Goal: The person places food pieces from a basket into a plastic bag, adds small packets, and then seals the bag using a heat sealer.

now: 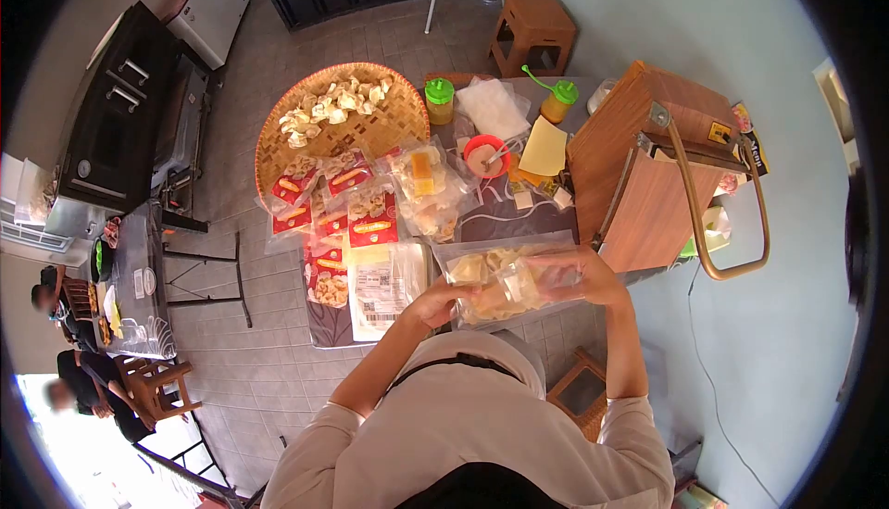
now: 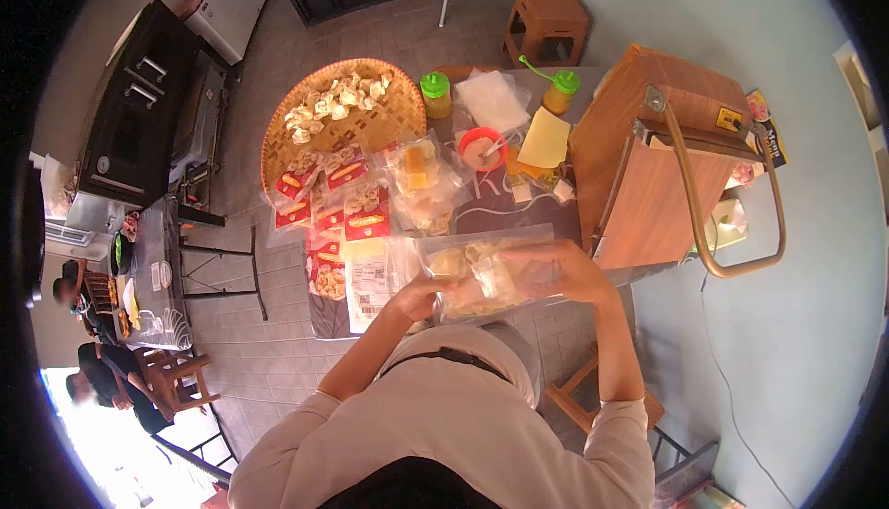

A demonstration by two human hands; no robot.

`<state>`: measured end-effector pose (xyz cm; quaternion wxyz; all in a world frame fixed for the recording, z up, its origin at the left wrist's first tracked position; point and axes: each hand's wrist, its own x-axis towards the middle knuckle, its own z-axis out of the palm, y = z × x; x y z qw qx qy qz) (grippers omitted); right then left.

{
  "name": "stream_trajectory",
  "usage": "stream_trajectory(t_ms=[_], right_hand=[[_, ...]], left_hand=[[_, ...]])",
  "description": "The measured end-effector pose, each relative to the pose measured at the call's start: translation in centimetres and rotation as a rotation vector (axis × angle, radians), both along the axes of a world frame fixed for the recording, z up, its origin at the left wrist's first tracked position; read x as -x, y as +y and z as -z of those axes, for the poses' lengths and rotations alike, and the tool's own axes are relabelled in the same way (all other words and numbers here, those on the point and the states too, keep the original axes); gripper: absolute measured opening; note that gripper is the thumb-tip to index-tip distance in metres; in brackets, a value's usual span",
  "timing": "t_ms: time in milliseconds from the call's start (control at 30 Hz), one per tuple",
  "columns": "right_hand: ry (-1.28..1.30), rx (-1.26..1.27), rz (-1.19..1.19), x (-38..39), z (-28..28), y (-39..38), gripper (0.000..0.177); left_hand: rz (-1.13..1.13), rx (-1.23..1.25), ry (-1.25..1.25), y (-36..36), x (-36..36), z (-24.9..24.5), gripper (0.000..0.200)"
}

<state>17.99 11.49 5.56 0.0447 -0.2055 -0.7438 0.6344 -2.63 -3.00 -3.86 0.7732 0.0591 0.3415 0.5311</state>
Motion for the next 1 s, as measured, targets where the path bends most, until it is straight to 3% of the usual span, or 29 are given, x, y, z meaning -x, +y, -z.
stream_trajectory(t_ms=[333, 533, 600, 1000], right_hand=[[0.041, -0.114, 0.059, 0.1, -0.5, -0.8, 0.055], [0.116, -0.123, 0.226, -0.4, 1.1, -0.8, 0.043], [0.14, -0.031, 0.274, -0.6, 1.3, -0.9, 0.034], [0.127, 0.042, 0.269, -0.6, 0.7, -1.2, 0.032]], left_hand=[[0.003, 0.003, 0.018, -0.2, 0.0, -0.1, 0.055], [0.008, 0.001, -0.011, -0.1, 0.2, -0.7, 0.059], [0.013, -0.002, -0.01, -0.1, 0.2, -1.0, 0.059], [0.015, -0.036, 0.017, -0.2, 0.1, 0.2, 0.067]])
